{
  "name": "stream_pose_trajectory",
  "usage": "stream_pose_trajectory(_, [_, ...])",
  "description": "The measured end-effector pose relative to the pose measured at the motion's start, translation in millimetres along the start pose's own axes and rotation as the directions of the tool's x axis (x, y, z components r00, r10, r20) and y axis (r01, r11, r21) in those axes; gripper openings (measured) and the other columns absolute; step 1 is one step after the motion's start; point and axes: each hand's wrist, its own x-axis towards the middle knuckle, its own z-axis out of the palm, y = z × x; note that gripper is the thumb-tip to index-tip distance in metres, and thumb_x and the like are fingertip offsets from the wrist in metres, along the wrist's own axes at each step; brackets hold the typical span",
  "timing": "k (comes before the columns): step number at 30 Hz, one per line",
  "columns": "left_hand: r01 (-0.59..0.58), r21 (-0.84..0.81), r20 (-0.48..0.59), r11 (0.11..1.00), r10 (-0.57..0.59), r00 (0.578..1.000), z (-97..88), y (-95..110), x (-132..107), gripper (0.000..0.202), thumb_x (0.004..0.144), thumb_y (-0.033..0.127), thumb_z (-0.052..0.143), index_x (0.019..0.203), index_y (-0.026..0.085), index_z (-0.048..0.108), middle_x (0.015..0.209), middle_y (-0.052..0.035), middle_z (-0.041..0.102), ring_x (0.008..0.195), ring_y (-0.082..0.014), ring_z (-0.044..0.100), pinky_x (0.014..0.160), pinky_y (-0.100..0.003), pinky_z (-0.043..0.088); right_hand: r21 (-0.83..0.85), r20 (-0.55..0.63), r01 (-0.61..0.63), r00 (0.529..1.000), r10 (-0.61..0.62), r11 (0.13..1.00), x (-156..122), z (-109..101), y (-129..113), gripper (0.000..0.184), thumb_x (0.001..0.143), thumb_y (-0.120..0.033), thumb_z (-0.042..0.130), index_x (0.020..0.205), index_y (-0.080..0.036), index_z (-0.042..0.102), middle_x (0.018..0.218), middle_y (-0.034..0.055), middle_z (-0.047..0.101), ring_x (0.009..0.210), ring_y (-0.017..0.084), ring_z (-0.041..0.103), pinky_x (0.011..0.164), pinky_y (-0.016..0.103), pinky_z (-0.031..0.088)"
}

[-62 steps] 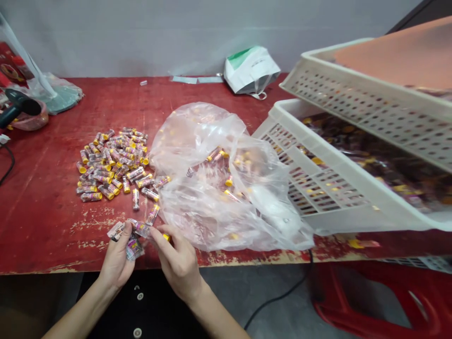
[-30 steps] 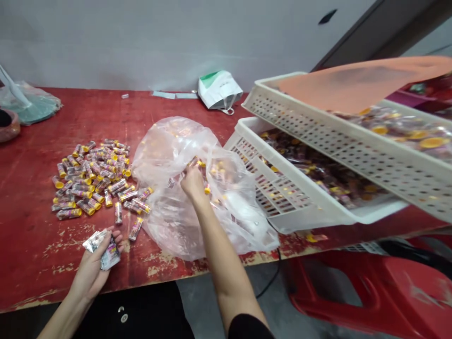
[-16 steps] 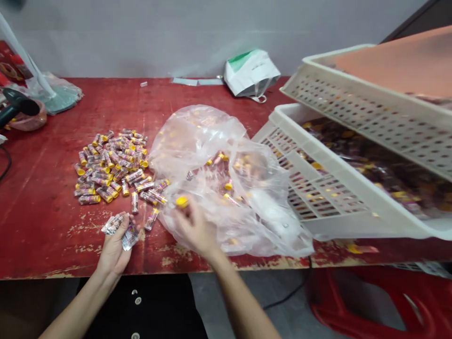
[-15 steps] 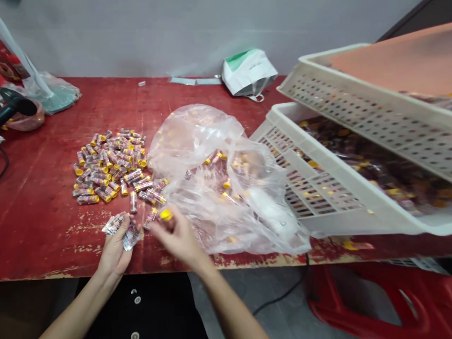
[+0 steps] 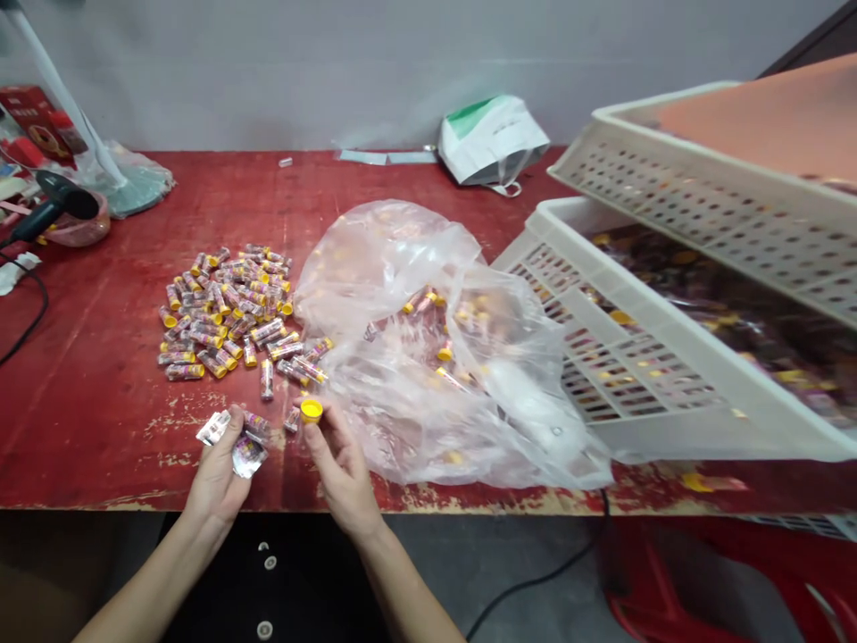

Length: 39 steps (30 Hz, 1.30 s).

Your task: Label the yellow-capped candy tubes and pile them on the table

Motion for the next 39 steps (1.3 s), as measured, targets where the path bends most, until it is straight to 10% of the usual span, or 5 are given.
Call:
stream_pose_trajectory(12, [0.074, 0.050, 0.065, 0.996, -0.077, 0.995, 1.9, -3.7, -17.9, 0.023, 0.066, 0.018, 0.083, 0.080, 0.015, 0.065, 0.078, -0.0019, 0.072, 0.067, -0.0143, 0.068, 0.066, -0.027, 0.057, -0.125, -0.232, 0.195, 0.948, -0.220, 0.973, -20.1, 5.0, 0.9, 0.032, 0.088, -0.024, 0.065, 0.120, -0.031, 0.060, 0.114, 0.0058, 0.062, 0.099, 0.020, 0.064, 0.086, 0.035, 0.056])
stream_pose_trajectory(22, [0.036, 0.183, 0.167, 0.982, -0.067, 0.984, -2.7, -4.4, -19.1, 0.044, 0.055, 0.030, 0.090, 0.087, 0.015, 0.065, 0.082, -0.0030, 0.072, 0.081, -0.0189, 0.069, 0.077, -0.030, 0.055, -0.253, 0.241, 0.326, 0.933, -0.267, 0.911, -17.2, -16.6, -3.6, 0.042, 0.092, -0.013, 0.055, 0.130, -0.030, 0.062, 0.123, 0.0092, 0.065, 0.113, 0.022, 0.063, 0.093, 0.036, 0.053])
stream_pose_trajectory(30, [0.020, 0.197, 0.206, 0.980, -0.061, 0.977, 4.2, -12.5, -12.5, 0.039, 0.060, 0.030, 0.087, 0.089, 0.014, 0.066, 0.085, -0.0041, 0.073, 0.082, -0.0196, 0.070, 0.080, -0.032, 0.056, -0.165, 0.002, 0.308, 0.950, -0.312, 0.937, -6.5, -2.0, 14.2, 0.032, 0.086, -0.007, 0.063, 0.103, -0.030, 0.076, 0.094, 0.0042, 0.073, 0.088, 0.018, 0.070, 0.078, 0.031, 0.057])
stream_pose_trajectory(34, [0.055, 0.173, 0.179, 0.983, -0.086, 0.980, 8.6, -4.7, 1.0, 0.022, 0.076, 0.021, 0.076, 0.095, 0.012, 0.068, 0.093, -0.0094, 0.074, 0.085, -0.0204, 0.071, 0.078, -0.032, 0.058, -0.273, -0.049, 0.285, 0.950, -0.309, 0.919, 27.1, -23.4, 13.1, 0.024, 0.087, -0.016, 0.062, 0.105, -0.026, 0.075, 0.101, 0.0066, 0.072, 0.092, 0.019, 0.069, 0.076, 0.031, 0.058])
stream_pose_trajectory(39, [0.073, 0.213, 0.158, 0.974, -0.108, 0.982, 7.0, 5.7, 14.6, 0.022, 0.081, 0.001, 0.062, 0.099, 0.011, 0.068, 0.092, -0.0116, 0.075, 0.076, -0.0192, 0.072, 0.068, -0.030, 0.061, -0.704, -0.182, 0.141, 0.911, -0.369, 0.696, 134.9, -92.2, -6.1, 0.023, 0.092, -0.022, 0.051, 0.100, -0.014, 0.071, 0.100, 0.0135, 0.070, 0.096, 0.025, 0.065, 0.082, 0.040, 0.054])
